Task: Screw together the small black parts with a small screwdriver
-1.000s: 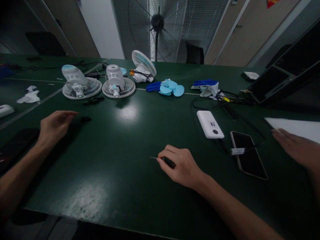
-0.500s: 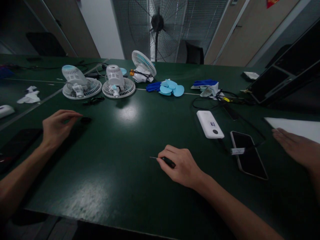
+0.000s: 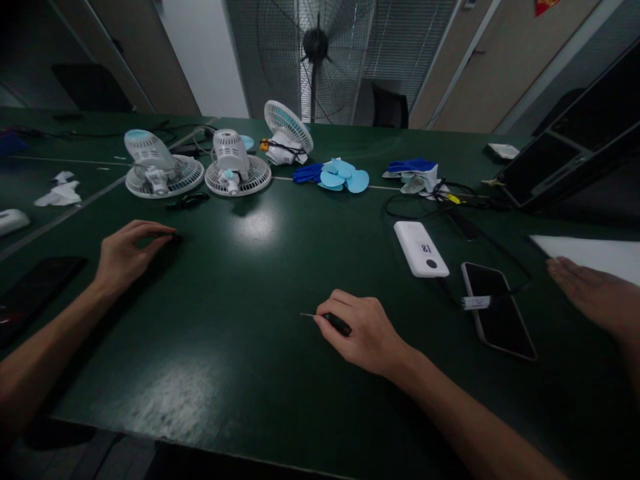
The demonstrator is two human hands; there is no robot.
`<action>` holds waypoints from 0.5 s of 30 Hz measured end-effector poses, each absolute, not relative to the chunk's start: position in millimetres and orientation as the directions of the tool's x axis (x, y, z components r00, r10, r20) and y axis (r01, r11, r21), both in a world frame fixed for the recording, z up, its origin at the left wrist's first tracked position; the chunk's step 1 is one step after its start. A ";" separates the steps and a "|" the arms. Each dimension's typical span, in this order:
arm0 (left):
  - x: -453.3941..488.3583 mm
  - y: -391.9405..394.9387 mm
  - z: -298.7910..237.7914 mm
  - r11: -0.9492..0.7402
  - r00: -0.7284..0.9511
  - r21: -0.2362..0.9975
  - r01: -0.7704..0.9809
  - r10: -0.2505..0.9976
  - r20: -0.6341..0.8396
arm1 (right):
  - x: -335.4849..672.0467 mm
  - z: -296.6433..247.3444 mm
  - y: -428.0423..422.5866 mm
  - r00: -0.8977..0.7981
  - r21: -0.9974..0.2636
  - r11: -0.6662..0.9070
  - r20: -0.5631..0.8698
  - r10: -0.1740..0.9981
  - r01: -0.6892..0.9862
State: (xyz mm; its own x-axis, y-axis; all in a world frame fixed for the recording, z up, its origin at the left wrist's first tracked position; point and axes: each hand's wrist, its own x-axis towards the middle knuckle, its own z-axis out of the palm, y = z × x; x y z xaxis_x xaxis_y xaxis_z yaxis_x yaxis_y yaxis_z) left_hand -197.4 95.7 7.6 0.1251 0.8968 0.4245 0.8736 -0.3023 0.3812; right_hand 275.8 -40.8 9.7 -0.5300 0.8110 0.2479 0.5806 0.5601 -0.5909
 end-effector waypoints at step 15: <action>-212.1 110.5 -3.1 -0.208 0.053 0.679 0.704 0.969 0.242 | 276.1 9.1 -40.4 -0.529 -0.596 0.553 0.238 0.814 0.582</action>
